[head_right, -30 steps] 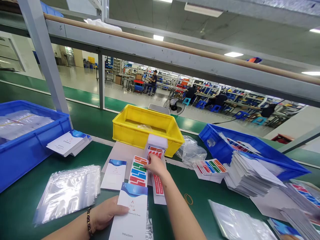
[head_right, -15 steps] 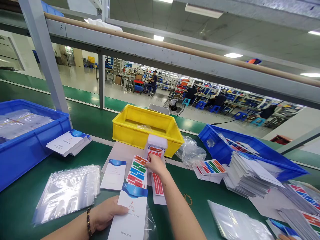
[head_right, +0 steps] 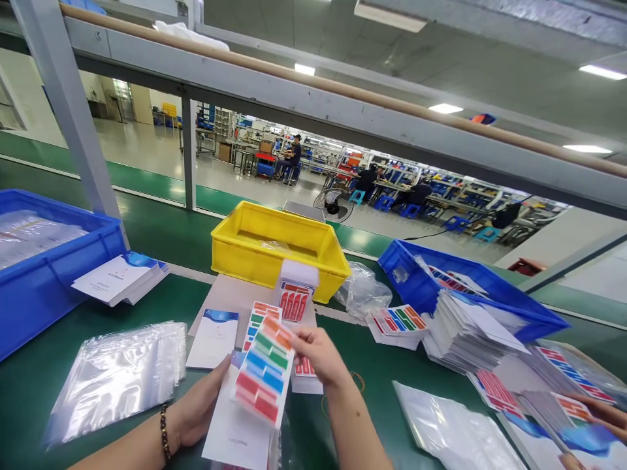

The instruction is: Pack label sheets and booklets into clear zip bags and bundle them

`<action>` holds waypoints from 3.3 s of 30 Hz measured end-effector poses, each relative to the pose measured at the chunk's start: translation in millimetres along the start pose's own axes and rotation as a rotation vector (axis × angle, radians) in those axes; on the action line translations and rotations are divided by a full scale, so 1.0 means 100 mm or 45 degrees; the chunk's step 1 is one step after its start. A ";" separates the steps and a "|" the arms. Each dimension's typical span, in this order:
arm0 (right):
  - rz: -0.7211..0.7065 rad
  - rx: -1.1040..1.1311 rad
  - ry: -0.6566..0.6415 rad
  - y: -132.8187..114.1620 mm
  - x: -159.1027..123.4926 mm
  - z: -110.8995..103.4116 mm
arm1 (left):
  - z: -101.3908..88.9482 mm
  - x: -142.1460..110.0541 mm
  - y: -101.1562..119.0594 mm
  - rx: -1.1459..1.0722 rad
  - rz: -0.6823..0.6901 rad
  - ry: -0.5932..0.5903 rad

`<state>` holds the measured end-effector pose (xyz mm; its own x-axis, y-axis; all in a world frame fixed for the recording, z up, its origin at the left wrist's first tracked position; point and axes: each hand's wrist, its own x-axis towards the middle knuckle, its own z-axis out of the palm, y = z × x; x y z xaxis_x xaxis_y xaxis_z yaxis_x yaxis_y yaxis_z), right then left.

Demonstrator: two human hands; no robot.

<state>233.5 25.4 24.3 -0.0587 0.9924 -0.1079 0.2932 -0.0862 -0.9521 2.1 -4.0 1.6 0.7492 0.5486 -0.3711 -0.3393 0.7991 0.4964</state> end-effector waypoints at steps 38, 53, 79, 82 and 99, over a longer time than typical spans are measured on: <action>0.396 -0.829 0.598 0.36 -0.24 -0.45 | -0.01 0.04 -0.01 0.034 0.033 0.206; 0.354 0.234 -0.095 0.08 -0.49 0.59 | -0.04 0.08 -0.10 0.302 0.290 0.060; 0.045 0.837 0.489 0.19 -0.36 0.35 | -0.04 -0.04 0.07 1.985 0.536 -0.154; 0.014 0.854 0.540 0.18 -0.36 0.35 | -0.05 -0.03 0.05 1.957 0.504 -0.136; 0.116 0.614 0.375 0.16 -0.37 0.32 | -0.08 0.03 0.01 1.370 0.512 0.081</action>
<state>210.2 -15.5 4.3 0.2353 0.9556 -0.1772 -0.1882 -0.1340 -0.9729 -0.4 -0.1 -5.0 0.6565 0.7521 -0.0578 0.1370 -0.0436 0.9896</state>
